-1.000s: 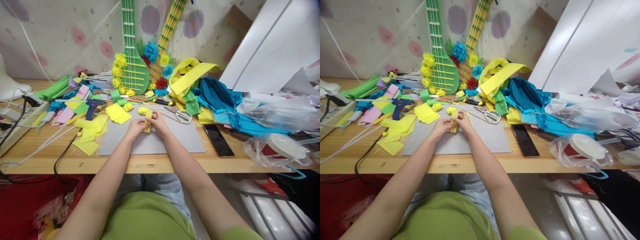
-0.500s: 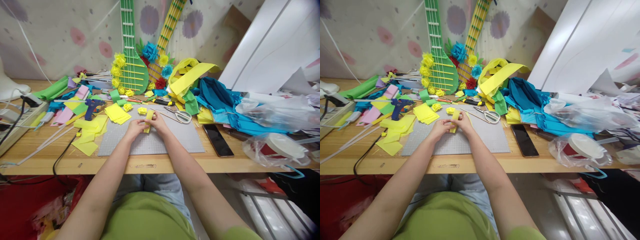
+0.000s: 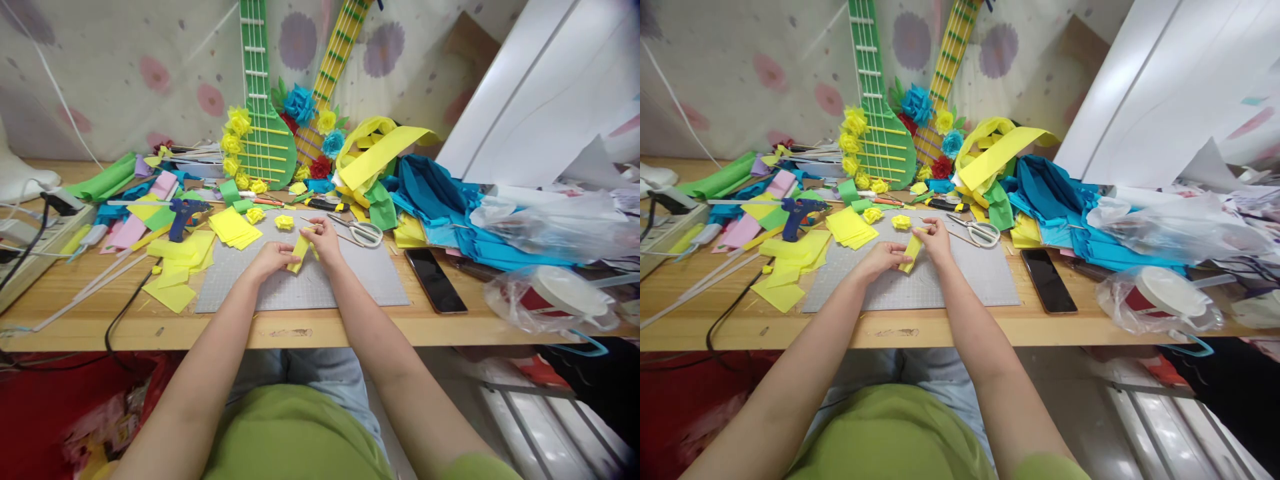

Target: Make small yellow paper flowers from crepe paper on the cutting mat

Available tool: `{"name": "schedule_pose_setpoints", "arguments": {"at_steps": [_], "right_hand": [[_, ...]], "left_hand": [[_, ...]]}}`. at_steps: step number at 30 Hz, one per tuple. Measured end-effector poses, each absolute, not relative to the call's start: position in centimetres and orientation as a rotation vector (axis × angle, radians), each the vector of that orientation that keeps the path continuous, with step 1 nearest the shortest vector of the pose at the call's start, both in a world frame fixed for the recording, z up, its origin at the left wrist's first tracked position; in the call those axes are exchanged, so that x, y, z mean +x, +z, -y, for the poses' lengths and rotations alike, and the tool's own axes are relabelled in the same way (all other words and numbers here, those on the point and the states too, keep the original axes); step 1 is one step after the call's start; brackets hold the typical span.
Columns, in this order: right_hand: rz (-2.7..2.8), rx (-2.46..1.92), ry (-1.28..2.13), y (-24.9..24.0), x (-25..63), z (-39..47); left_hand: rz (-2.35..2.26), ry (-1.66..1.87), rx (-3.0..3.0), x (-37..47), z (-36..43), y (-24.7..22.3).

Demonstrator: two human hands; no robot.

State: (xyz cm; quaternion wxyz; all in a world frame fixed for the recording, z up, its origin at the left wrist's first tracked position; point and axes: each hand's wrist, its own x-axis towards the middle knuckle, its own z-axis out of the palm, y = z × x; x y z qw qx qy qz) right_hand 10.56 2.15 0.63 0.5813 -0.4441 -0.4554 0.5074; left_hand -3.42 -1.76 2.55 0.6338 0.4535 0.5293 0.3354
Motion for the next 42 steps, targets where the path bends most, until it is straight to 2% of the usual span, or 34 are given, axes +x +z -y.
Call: {"name": "schedule_pose_setpoints", "arguments": {"at_steps": [5, 12, 19, 26, 35, 42], "right_hand": [[1.127, -1.056, 1.152, 0.6, 10.3, -2.1], [1.145, -1.065, 1.150, 0.7, 10.0, -1.8], [1.095, -1.091, 1.131, 0.7, 10.0, -2.0], [0.989, -1.053, 1.141, 0.7, 10.2, -2.1], [1.038, -0.998, 1.164, 1.3, 10.5, -2.1], [1.043, -0.848, 1.344, 1.7, 10.1, -1.6]], "left_hand": [[-1.137, 0.746, 1.095, -3.9, 1.7, 3.0], [-1.303, 0.988, 1.102, -2.4, 1.1, 2.2], [-1.412, 1.024, 1.331, -2.2, 1.0, 0.7], [-1.660, 1.059, 1.728, -1.7, 1.7, 1.2], [-1.210, 1.030, 1.326, -2.0, 2.0, 0.7], [-1.273, 1.182, 1.423, -1.9, 2.0, 0.7]]}}
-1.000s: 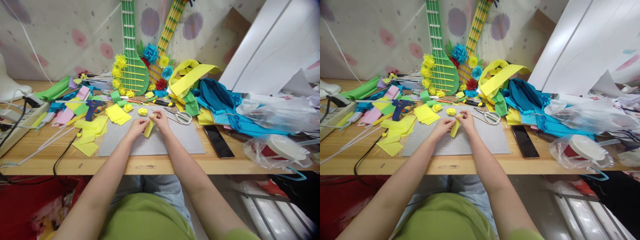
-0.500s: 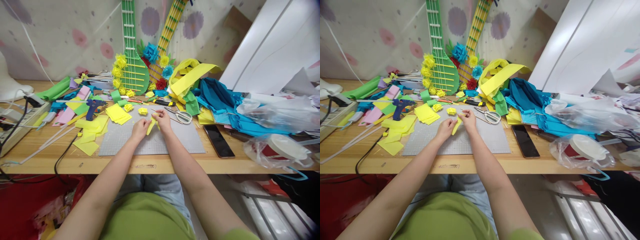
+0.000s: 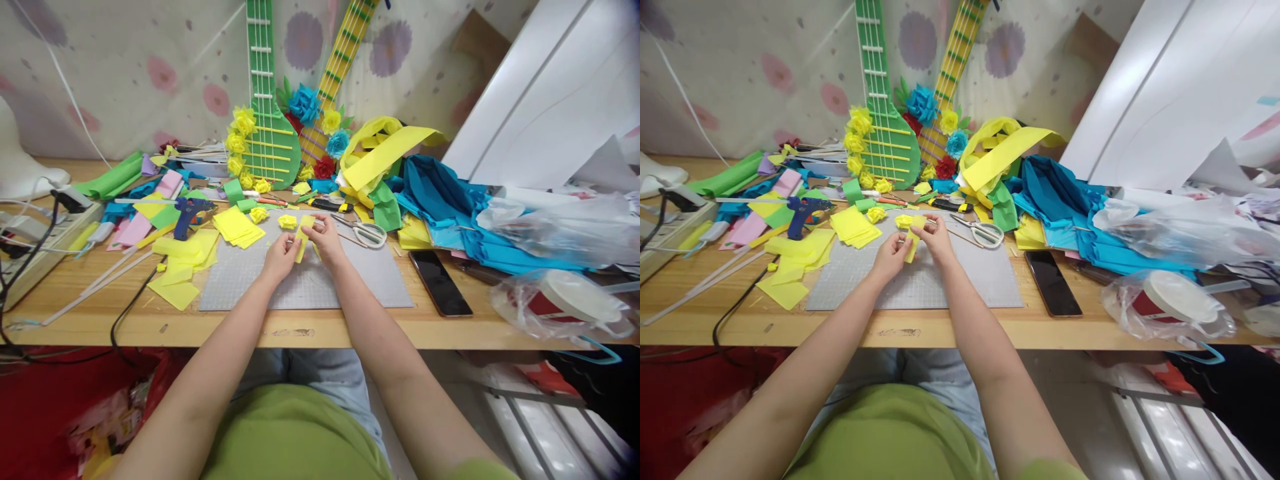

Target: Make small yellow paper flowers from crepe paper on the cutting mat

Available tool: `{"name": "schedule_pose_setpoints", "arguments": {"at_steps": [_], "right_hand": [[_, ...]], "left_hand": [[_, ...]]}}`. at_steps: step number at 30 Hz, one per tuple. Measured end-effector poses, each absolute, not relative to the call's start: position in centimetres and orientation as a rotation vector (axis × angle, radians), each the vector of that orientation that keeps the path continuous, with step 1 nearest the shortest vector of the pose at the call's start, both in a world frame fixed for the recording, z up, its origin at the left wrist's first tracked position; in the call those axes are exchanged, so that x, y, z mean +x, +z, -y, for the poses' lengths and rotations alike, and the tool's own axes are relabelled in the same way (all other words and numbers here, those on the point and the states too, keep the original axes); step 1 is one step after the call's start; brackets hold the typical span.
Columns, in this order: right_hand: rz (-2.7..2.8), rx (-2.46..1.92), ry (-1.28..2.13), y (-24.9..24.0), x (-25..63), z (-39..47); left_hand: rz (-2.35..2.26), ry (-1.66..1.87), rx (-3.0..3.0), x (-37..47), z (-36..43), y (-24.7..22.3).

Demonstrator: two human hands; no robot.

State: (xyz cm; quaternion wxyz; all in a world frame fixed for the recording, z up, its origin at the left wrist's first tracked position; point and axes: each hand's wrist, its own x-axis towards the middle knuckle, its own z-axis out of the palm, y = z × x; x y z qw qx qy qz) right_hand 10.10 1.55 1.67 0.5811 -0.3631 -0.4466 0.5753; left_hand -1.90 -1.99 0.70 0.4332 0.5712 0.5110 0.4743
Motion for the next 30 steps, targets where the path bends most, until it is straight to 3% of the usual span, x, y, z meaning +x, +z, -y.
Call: {"name": "schedule_pose_setpoints", "arguments": {"at_steps": [5, 14, 30], "right_hand": [[1.047, -0.823, 1.528, 1.0, 9.9, -1.7], [1.143, -0.823, 1.438, 1.2, 9.6, -1.3], [1.456, -0.937, 0.910, 0.8, 9.8, -1.9]], "left_hand": [[-1.281, 1.290, 1.344, -2.2, 1.6, 0.4], [-1.133, 1.249, 1.050, -2.3, 0.9, 0.9], [-1.093, 1.070, 0.960, -3.5, 1.2, 2.0]]}}
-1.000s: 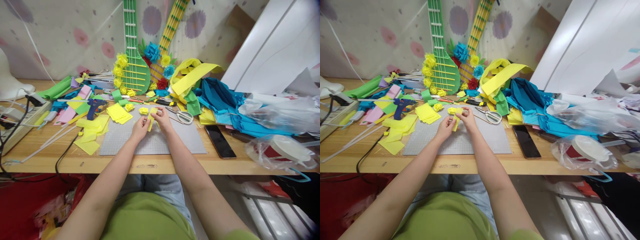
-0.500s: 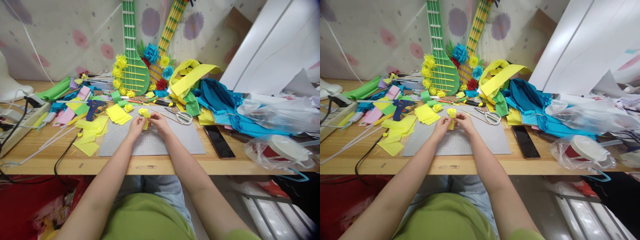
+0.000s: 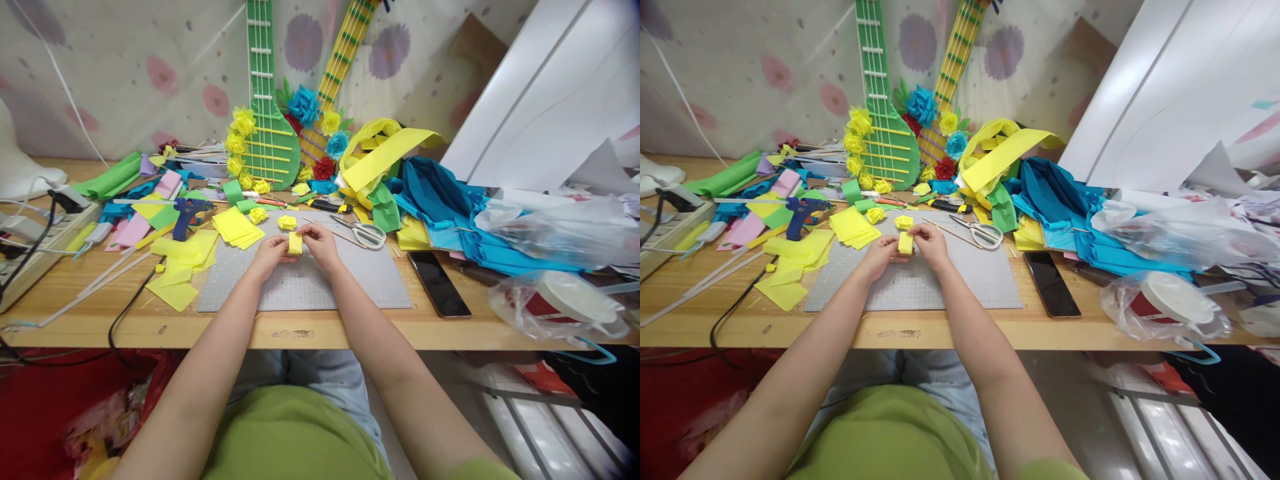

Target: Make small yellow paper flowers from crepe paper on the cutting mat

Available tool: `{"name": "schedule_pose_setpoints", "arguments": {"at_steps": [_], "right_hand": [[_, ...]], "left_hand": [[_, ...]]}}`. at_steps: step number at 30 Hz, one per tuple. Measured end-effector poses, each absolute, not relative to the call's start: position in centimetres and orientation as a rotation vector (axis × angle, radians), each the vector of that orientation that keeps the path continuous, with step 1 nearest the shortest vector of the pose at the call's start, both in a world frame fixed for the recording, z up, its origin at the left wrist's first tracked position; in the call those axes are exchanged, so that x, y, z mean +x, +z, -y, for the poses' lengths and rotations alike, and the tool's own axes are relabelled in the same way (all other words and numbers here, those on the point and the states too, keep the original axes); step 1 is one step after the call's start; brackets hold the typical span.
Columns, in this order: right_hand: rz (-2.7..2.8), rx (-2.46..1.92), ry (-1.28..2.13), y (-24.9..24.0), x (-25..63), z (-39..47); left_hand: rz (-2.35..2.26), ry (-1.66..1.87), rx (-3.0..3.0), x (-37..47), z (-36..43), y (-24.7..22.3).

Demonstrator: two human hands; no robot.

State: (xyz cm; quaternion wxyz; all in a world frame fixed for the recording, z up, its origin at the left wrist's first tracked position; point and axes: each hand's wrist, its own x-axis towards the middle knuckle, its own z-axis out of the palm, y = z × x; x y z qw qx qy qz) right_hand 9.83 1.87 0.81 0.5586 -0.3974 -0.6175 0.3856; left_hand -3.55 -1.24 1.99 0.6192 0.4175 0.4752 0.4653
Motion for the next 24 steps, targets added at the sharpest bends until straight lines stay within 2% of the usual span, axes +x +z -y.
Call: {"name": "schedule_pose_setpoints", "arguments": {"at_steps": [5, 11, 17, 24], "right_hand": [[1.540, -0.969, 0.770, 0.79, 9.82, -1.52], [1.542, -0.998, 0.770, 0.56, 9.81, -1.49], [1.430, -1.005, 0.951, 0.42, 9.77, -1.71], [1.260, -0.935, 1.317, 1.02, 9.92, -1.60]], "left_hand": [[-1.094, 1.070, 0.915, -3.55, 1.14, 2.14], [-1.108, 1.094, 0.951, -3.42, 1.26, 2.18], [-1.135, 1.134, 0.960, -3.14, 1.35, 1.87], [-1.137, 1.167, 0.964, -2.90, 1.25, 1.58]]}}
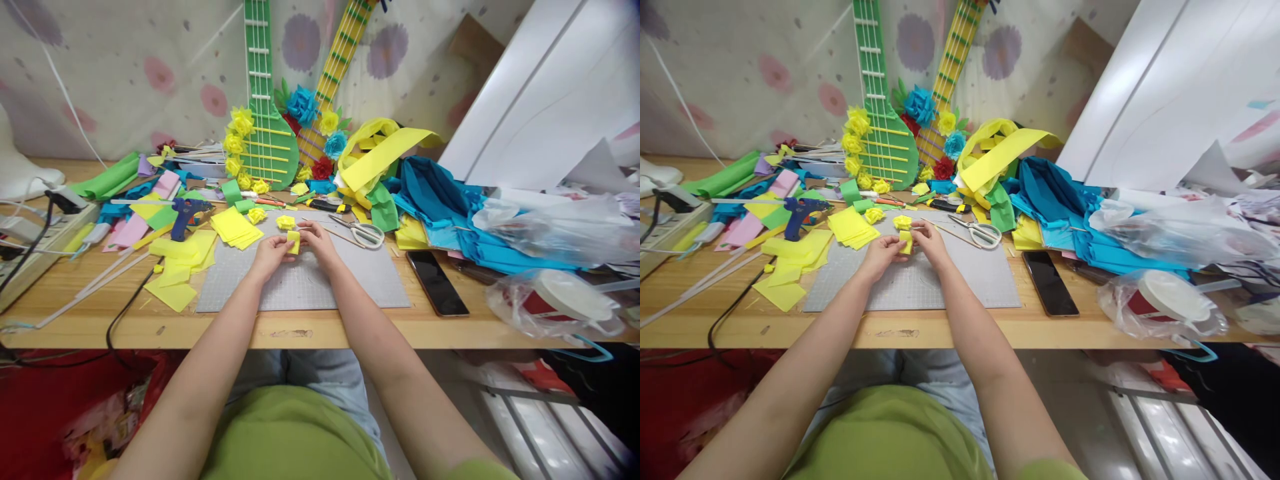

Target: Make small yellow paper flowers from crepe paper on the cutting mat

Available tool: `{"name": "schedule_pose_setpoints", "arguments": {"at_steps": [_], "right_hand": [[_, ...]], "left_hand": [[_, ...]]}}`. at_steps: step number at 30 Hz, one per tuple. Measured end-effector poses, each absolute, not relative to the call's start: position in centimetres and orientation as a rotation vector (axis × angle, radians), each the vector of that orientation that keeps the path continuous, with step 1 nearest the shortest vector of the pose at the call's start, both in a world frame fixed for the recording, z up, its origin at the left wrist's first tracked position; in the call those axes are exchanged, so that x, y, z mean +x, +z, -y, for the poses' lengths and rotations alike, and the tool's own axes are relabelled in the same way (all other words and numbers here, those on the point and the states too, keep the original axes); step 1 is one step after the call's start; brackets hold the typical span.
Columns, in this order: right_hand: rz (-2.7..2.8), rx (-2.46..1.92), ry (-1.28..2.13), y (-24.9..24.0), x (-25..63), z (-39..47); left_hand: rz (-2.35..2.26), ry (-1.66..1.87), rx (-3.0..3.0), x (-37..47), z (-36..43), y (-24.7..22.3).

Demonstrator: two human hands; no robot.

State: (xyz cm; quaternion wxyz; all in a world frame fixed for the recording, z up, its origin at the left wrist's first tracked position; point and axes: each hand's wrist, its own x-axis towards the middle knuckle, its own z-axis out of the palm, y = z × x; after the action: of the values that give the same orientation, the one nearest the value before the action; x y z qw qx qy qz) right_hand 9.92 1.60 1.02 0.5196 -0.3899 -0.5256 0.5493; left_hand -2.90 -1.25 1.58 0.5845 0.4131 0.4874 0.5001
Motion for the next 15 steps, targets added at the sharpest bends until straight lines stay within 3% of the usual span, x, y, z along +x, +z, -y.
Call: {"name": "schedule_pose_setpoints", "arguments": {"at_steps": [9, 15], "right_hand": [[1.156, -1.001, 1.234, 0.8, 9.8, -1.8], [1.100, -0.957, 1.362, 0.7, 9.7, -1.7]], "left_hand": [[-1.159, 1.188, 1.027, -2.7, 1.1, 0.8], [-1.177, 1.227, 1.087, -2.8, 1.2, 0.4]]}}
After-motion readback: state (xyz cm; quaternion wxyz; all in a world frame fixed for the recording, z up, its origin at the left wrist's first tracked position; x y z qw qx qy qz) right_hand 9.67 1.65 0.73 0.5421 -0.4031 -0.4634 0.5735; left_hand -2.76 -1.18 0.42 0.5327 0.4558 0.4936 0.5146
